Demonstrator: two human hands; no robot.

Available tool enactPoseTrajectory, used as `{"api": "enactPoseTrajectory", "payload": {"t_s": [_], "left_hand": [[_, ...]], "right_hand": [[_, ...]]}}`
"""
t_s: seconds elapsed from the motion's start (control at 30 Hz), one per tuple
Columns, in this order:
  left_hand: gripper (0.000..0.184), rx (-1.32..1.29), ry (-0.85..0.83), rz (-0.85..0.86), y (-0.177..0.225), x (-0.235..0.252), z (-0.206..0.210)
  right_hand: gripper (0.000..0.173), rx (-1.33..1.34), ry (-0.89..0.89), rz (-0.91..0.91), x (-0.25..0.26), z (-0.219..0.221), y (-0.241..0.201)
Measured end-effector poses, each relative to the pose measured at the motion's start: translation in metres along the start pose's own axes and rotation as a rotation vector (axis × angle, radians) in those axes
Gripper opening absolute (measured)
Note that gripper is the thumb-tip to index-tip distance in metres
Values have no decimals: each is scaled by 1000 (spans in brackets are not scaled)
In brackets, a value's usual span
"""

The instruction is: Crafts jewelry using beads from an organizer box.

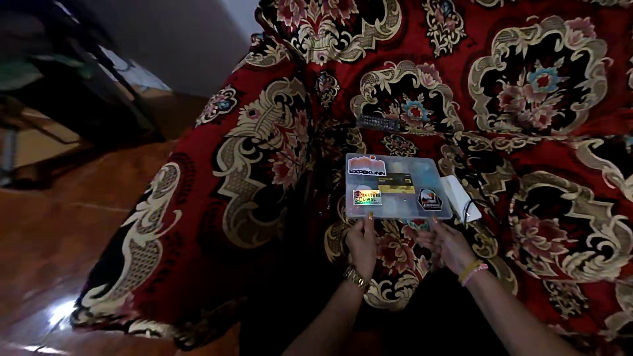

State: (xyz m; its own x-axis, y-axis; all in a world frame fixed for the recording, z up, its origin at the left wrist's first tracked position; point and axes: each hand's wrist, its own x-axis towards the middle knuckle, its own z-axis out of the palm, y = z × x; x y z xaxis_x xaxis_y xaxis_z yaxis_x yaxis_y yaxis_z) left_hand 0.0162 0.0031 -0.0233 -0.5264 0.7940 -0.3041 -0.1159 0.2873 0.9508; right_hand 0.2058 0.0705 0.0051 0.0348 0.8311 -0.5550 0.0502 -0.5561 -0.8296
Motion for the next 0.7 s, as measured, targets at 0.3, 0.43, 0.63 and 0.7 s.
{"api": "enactPoseTrajectory", "payload": {"t_s": [0.3,0.43,0.63,0.7], "left_hand": [[34,-38,-145,319,49,-7,-29],[28,210,-37,512,67,19,-68],[25,438,202,523,80,57,-146],[21,454,264,510,80,58,-152]], "right_hand": [[34,118,-3,-490,-7,4,-71],[45,168,-118,-588,14,13,-135],[34,97,-218,-643,27,44,-138],[27,62,-197,-671,34,55,-113]]}}
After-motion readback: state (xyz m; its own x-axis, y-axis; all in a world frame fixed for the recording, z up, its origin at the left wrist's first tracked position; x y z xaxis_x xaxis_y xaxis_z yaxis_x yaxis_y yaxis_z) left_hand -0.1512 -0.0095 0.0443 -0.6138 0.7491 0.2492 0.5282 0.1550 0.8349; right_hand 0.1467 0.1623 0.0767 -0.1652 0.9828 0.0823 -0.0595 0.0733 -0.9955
